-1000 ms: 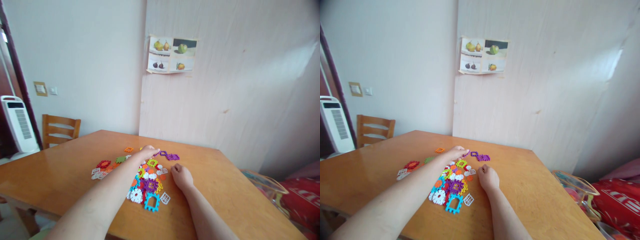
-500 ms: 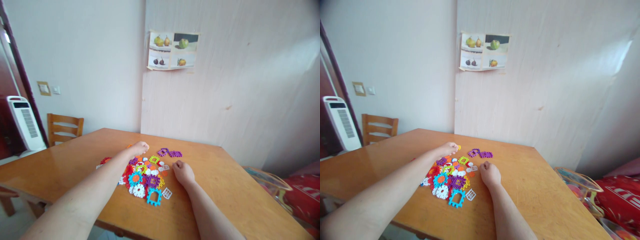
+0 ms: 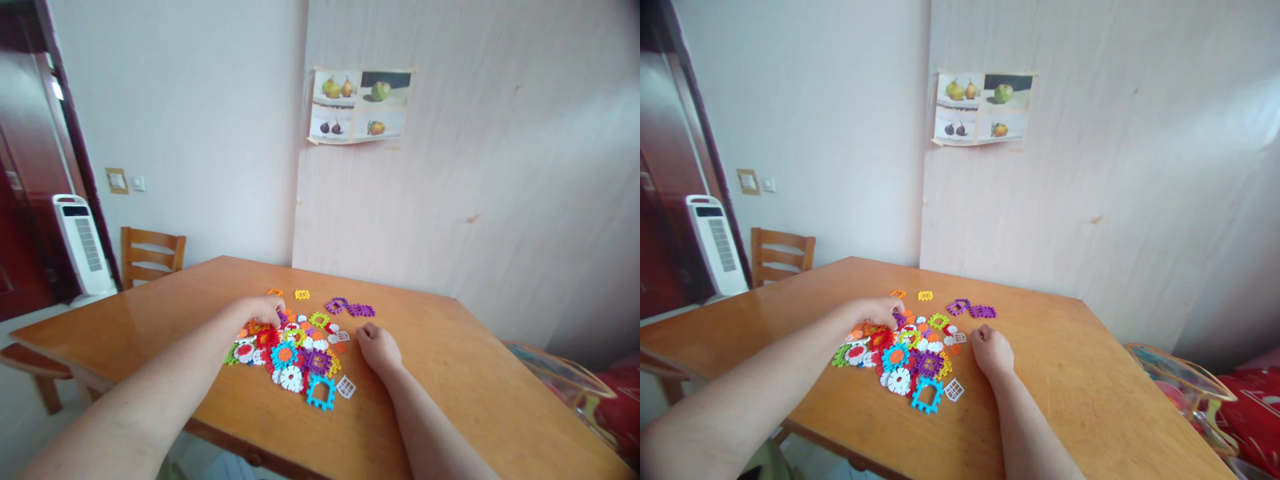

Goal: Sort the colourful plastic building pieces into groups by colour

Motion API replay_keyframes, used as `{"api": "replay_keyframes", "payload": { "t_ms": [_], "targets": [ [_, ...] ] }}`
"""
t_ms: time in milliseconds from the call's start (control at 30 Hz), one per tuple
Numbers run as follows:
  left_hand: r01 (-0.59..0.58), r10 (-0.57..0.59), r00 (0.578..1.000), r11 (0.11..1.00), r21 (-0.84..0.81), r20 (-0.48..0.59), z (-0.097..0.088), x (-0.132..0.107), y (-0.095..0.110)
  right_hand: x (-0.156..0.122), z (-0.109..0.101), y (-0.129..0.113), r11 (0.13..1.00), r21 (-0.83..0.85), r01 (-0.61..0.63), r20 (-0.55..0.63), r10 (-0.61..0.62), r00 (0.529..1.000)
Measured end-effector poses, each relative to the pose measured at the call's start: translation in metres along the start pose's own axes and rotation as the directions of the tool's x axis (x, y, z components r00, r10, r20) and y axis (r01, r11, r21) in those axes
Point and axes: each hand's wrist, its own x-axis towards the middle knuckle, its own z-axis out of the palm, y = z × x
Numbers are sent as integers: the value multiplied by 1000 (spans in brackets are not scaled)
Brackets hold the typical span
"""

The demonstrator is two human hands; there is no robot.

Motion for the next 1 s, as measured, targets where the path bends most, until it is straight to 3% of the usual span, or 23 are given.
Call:
{"api": "replay_keyframes", "payload": {
  "t_ms": [167,333,467,600,733,1000],
  "targets": [
    [-3,-1,1000,977,214,16,-2,2,6,-1,0,1,1000,-5,1,0,-1,1000],
    [-24,30,999,962,272,-15,-4,0,10,0,0,0,1000,11,2,-3,-2,1000],
    [-16,32,994,988,155,-100,1,3,7,-2,-1,-1,1000,9,9,-12,-9,1000],
    [-88,75,977,994,-57,-202,9,13,10,-3,-2,-2,1000,-6,6,-13,-6,1000],
    [-117,80,973,980,-164,-216,14,26,28,-1,-2,-4,1000,-24,-6,-4,6,1000],
    [-147,108,970,974,-173,-217,37,60,87,-2,-4,-6,1000,-13,-17,0,17,1000]
  ]
}}
